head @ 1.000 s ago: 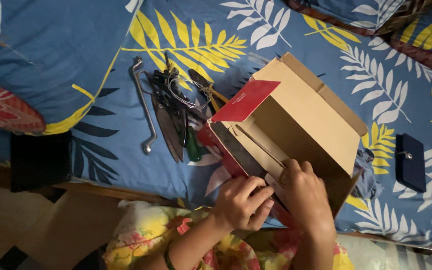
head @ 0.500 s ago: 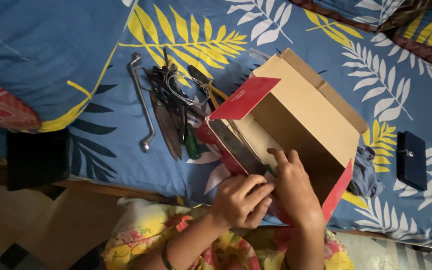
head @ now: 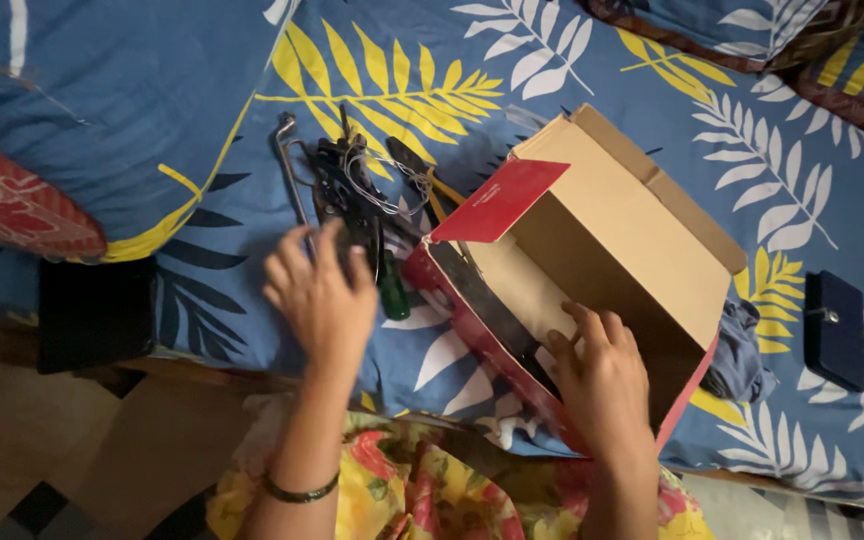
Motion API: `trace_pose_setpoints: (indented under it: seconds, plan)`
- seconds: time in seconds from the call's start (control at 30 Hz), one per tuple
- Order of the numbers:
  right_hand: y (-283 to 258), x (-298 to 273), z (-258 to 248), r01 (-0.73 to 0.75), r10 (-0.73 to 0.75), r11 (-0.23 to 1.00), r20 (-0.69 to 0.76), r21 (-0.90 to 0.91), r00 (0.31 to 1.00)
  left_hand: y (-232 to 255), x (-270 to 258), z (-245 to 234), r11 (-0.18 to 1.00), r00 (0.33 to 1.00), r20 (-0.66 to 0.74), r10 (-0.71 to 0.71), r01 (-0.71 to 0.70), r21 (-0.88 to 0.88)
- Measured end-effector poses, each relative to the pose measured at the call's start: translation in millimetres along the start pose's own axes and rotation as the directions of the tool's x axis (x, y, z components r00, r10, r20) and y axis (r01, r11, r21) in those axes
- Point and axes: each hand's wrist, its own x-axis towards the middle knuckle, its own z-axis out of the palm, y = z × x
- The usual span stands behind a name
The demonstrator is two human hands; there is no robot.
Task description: The person packs various tools and hardware into a red cardboard box. They place a metal file, a wrench, a screwdriver, pliers, scissors, and a package of screws into the box one by one.
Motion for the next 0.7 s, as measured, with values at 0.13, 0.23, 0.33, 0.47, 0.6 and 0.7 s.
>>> trace_pose_setpoints:
  seconds: [0.13,0.23,0.33,0.47,0.6,0.7]
  plan:
    - [9.3,-4.4,2.3,0.017,-0.017,1.000,-0.012,0.004,1.000,-33.1,6.2,16.0,0.986,0.980,0.140,-0.143,0.129,0.108]
    - [11.1,-5.7,8.2,0.015,-0.015,1.000,-0.020,0.011,1.000,-48.2,5.0,34.4,0.975,0.963,0.191,-0.189,0.162,0.149]
    - [11.0,-7.1,10.0,0.004,-0.004,1.000,0.003,0.030,1.000,-54.4,2.9,50.9,0.964,0.955,0.214,-0.208,0.163,0.209]
    - [10.5,-8.1,10.3,-0.027,0.025,0.998,0.039,0.049,0.999,-59.5,0.5,63.3,0.956,0.967,0.146,-0.210,0.172,0.238]
    - [11.8,-7.8,10.2,-0.024,0.022,0.997,0.043,0.067,0.999,-60.0,4.7,57.9,0.952,0.947,0.113,-0.301,0.292,0.095]
    - [11.0,-7.3,10.4,-0.030,0.027,0.996,0.048,0.078,0.998,-53.8,8.2,43.8,0.931,0.920,0.163,-0.357,0.365,-0.019]
